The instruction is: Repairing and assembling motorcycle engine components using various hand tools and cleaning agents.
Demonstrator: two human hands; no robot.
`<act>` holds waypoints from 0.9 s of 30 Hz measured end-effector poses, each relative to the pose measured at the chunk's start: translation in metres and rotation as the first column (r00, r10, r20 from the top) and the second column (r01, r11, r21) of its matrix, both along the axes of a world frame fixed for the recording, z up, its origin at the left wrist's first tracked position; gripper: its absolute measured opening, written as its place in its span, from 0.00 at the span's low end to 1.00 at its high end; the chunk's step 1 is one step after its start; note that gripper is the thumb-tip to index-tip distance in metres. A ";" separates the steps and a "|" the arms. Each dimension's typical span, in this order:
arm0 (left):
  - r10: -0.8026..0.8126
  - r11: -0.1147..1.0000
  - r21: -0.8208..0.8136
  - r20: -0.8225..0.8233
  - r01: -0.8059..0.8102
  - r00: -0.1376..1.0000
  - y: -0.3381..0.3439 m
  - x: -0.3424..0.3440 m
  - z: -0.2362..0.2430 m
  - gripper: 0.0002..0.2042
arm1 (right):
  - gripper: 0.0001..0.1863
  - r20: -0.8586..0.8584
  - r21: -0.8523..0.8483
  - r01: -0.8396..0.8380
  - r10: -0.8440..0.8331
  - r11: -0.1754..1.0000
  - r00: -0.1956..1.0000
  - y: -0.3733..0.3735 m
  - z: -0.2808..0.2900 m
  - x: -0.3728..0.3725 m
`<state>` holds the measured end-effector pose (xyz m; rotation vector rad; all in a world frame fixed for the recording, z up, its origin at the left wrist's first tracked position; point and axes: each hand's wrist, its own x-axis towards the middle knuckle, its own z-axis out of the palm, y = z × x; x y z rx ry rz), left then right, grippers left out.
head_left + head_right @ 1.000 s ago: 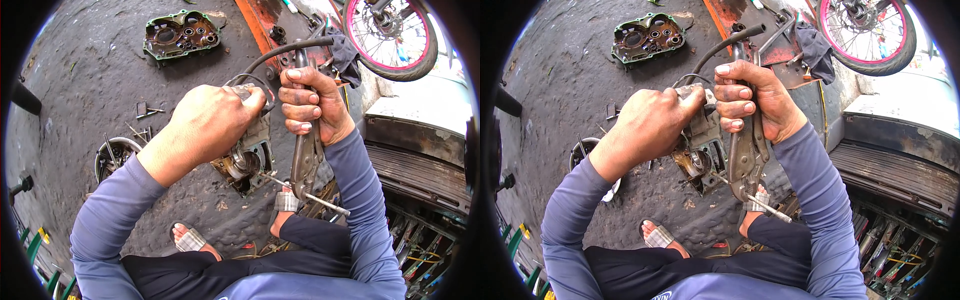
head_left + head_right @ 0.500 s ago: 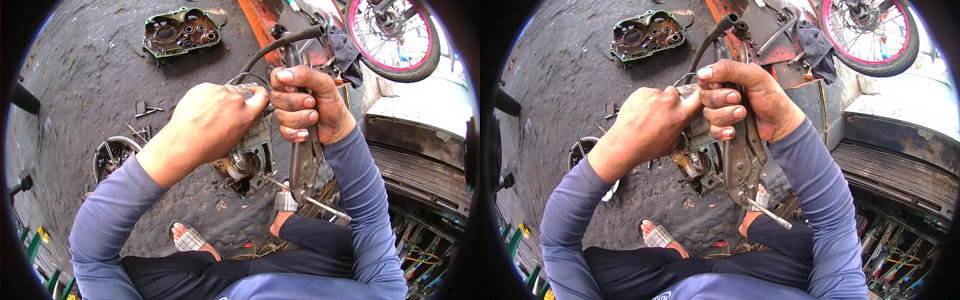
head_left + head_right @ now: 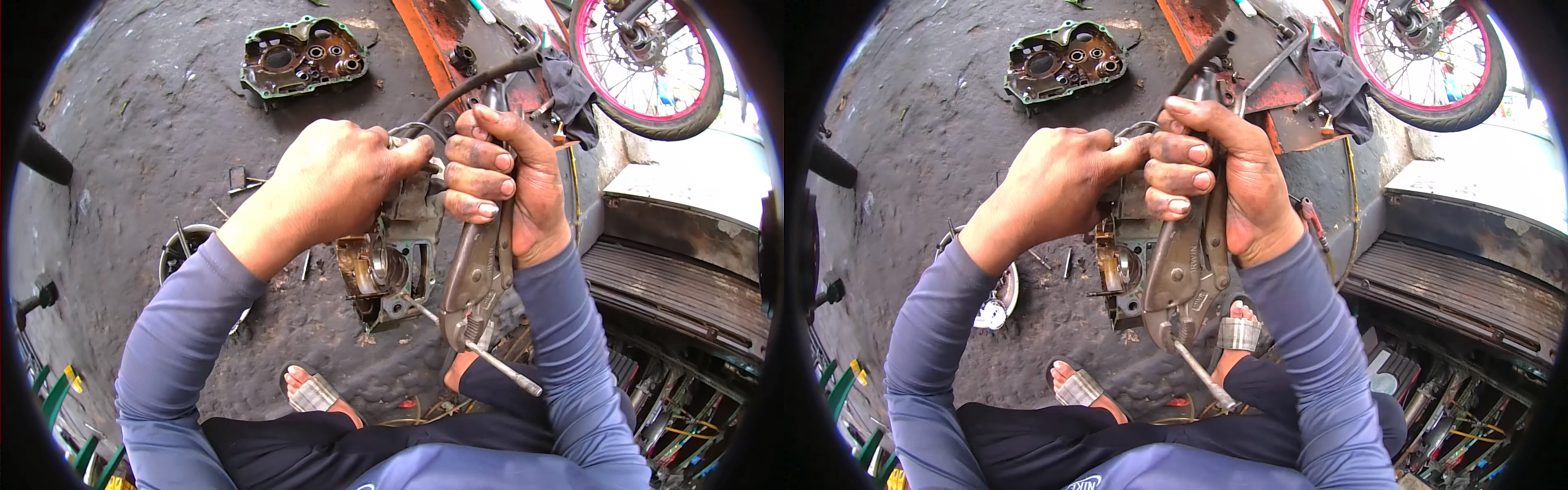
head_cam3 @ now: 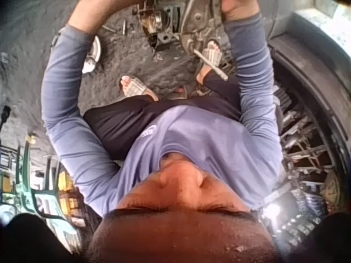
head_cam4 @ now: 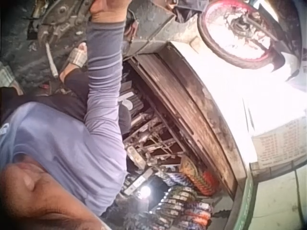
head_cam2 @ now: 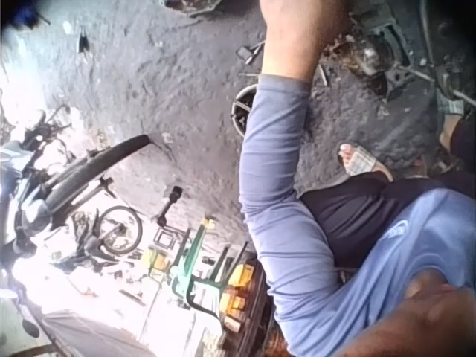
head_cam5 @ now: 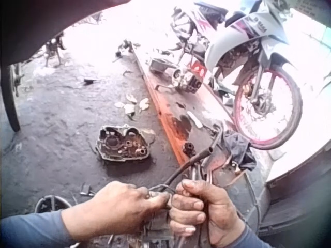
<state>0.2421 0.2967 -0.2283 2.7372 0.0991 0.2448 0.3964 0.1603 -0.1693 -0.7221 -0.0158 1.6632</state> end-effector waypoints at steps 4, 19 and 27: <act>-0.011 1.000 0.007 -0.090 0.012 0.996 0.003 0.013 0.002 0.38 | 0.12 -0.027 0.074 0.205 -0.203 0.976 0.979 -0.010 -0.004 0.006; 0.280 0.959 -0.003 -0.166 -0.285 0.945 0.018 -0.013 -0.012 0.37 | 0.16 -0.010 0.193 0.737 -0.750 0.647 0.661 -0.047 -0.047 0.046; 0.120 0.992 0.042 -0.095 -0.116 0.988 0.007 -0.007 -0.001 0.37 | 0.12 -0.118 0.100 0.287 -0.275 0.953 0.954 -0.016 -0.025 0.044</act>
